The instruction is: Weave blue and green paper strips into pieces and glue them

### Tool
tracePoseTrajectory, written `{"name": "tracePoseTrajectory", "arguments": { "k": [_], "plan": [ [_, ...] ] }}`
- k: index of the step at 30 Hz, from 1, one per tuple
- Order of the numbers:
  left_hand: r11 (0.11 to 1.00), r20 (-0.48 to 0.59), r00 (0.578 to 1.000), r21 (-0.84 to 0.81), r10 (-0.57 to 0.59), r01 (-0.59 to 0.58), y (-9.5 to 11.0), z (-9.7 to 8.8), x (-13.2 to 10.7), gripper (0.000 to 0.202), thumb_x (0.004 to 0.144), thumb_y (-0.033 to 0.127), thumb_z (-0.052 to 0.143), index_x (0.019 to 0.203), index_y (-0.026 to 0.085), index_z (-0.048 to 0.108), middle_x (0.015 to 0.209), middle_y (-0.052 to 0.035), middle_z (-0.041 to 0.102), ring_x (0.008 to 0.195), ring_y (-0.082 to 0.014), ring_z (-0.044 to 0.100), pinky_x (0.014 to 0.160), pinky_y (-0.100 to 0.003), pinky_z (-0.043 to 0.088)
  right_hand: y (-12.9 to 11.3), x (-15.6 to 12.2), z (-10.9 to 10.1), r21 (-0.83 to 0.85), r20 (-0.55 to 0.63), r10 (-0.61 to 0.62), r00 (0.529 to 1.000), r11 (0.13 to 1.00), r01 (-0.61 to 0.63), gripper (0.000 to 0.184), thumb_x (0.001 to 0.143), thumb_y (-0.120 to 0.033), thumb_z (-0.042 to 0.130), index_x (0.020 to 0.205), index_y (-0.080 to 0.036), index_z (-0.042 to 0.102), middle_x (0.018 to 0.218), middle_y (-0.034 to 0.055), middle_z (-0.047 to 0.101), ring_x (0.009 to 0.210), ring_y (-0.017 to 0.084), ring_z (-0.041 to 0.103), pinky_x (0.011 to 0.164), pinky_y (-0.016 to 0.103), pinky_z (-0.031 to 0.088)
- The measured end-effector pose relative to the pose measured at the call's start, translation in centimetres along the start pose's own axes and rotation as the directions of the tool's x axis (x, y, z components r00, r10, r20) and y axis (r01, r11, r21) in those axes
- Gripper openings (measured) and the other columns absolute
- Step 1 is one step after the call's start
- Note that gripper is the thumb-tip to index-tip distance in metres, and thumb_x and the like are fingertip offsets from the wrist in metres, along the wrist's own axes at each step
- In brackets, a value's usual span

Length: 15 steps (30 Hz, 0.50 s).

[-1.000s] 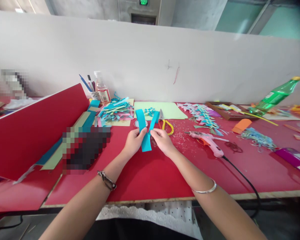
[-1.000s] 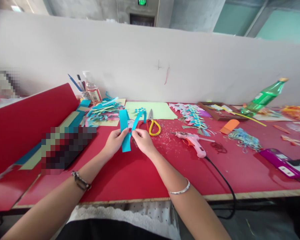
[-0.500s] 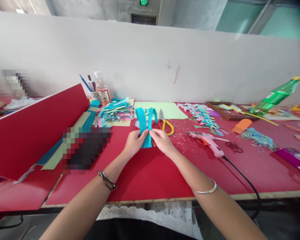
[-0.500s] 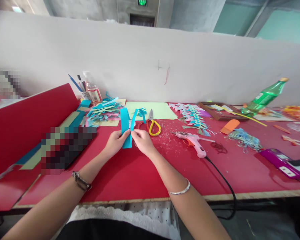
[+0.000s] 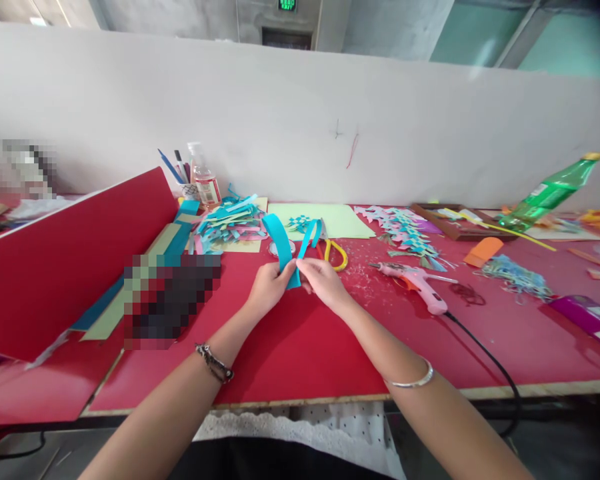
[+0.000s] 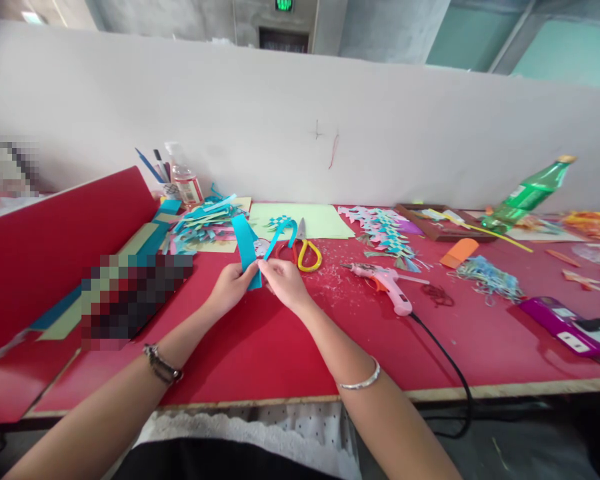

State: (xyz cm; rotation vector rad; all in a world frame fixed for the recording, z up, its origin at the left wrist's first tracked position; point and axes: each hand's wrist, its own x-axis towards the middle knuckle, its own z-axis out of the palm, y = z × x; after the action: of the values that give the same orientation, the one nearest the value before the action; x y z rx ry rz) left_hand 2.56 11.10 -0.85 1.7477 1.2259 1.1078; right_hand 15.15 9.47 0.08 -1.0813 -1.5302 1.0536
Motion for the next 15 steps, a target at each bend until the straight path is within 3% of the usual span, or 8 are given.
{"name": "tracePoseTrajectory", "arguments": {
  "k": [8,15],
  "plan": [
    [0.995,0.082,0.997,-0.096,-0.004,0.012,0.44,-0.23,0.02,0.040,0.073,0.049,0.042,0.053,0.015,0.045,0.043,0.0052,0.037,0.041,-0.0062,0.032,0.041,-0.019,0.021,-0.05,-0.11,-0.09,-0.050,0.012,-0.024,1.000,0.998,0.024,0.034,0.079,-0.037,0.040,0.050,-0.019,0.037,0.036,-0.0064,0.036,0.035,0.006,0.035,0.039,0.021,0.025],
    [0.991,-0.054,0.997,-0.128,-0.054,0.046,0.48,-0.43,0.20,0.040,0.074,0.050,0.043,0.053,0.016,0.041,0.043,0.0065,0.033,0.040,-0.0054,0.029,0.041,-0.020,0.021,0.29,0.13,-0.05,0.059,-0.038,0.012,0.999,0.998,-0.010,0.032,0.078,-0.037,0.042,0.052,-0.020,0.036,0.037,-0.0079,0.035,0.034,0.006,0.033,0.038,0.020,0.026]
  ]
}}
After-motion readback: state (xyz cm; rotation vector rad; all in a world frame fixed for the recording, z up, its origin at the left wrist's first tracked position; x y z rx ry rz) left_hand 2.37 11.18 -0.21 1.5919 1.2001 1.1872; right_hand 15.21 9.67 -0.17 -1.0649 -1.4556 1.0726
